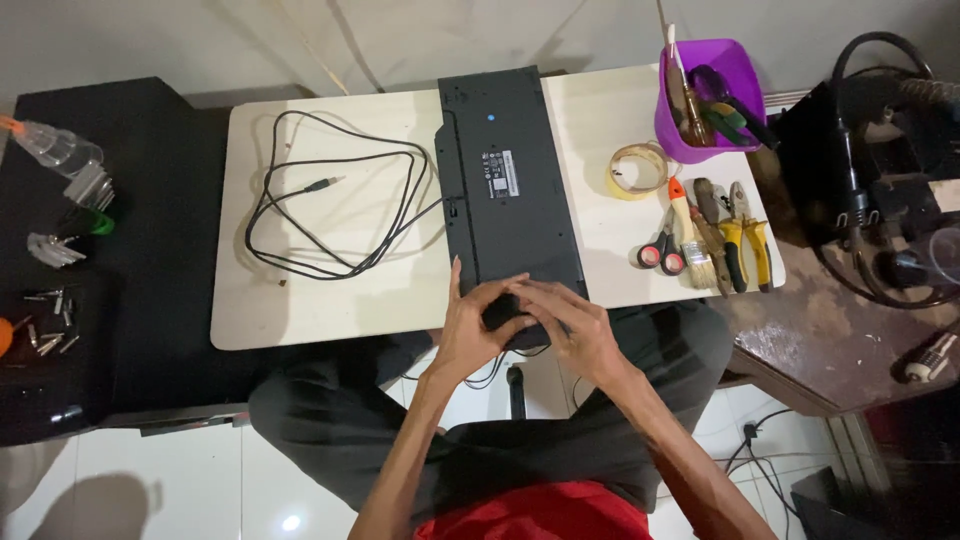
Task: Removing several small screws from the back panel of a computer keyboard using a manual screwdriver.
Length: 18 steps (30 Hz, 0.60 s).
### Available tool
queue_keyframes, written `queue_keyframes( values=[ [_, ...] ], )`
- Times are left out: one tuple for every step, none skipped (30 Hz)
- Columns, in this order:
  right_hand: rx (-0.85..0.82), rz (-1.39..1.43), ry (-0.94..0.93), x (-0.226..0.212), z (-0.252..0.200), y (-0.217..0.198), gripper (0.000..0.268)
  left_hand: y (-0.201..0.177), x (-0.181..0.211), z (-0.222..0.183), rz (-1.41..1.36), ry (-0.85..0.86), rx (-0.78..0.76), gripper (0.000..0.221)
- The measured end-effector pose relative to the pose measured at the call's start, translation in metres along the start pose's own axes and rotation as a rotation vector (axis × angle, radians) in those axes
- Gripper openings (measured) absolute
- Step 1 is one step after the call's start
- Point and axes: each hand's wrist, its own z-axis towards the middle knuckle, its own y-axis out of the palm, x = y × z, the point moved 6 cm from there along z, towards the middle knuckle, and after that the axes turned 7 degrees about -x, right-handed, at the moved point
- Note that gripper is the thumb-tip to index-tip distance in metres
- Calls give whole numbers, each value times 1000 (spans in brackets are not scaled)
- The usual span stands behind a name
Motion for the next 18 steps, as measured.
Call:
queue_keyframes(
  values=[
    [-2, 0, -1, 6, 0, 0, 31, 3, -3, 1, 0, 0, 2, 37],
    [23, 16, -14, 11, -1, -2, 30, 5, -4, 1, 22, 14, 12, 24],
    [49, 32, -26, 17, -2, -4, 30, 8, -5, 1, 45, 27, 22, 12],
    [51, 30, -26, 19, -4, -4, 30, 6, -5, 1, 45, 30, 20, 12],
    [66, 27, -3, 23, -7, -6, 30, 4, -3, 1, 44, 40, 40, 13],
    [82, 22, 24, 27, -11, -9, 32, 3, -2, 0, 41, 49, 58, 14],
    [85, 19, 28, 30, -14, -8, 32, 7, -2, 1, 37, 51, 52, 14],
    [102, 8, 61, 33, -16, -7, 28, 8, -4, 1, 74, 30, 82, 14],
    [119, -3, 93, 37, -18, -6, 25, 8, -6, 1, 112, 9, 111, 14],
    [121, -5, 93, 33, -16, -8, 25, 6, -4, 2, 112, 10, 110, 14],
    [102, -4, 86, 29, -14, -9, 29, 6, -4, 3, 89, -1, 70, 16],
    [84, -5, 78, 24, -11, -10, 33, 6, -3, 5, 67, -9, 29, 18],
    [88, -8, 78, 22, -10, -11, 33, 2, 2, 6, 66, -5, 27, 18],
    [79, 10, 59, 18, -8, -11, 33, 1, 7, 6, 59, -5, -11, 12],
    [70, 28, 41, 15, -7, -10, 33, 0, 12, 7, 52, -5, -48, 8],
    [71, 28, 42, 13, -6, -10, 33, 1, 11, 6, 51, -5, -49, 8],
    [63, 57, 28, 10, -4, -9, 32, 1, 10, 5, 54, 1, -26, 9],
    [55, 87, 12, 7, -2, -8, 32, 0, 10, 6, 58, 9, -3, 11]
  ],
)
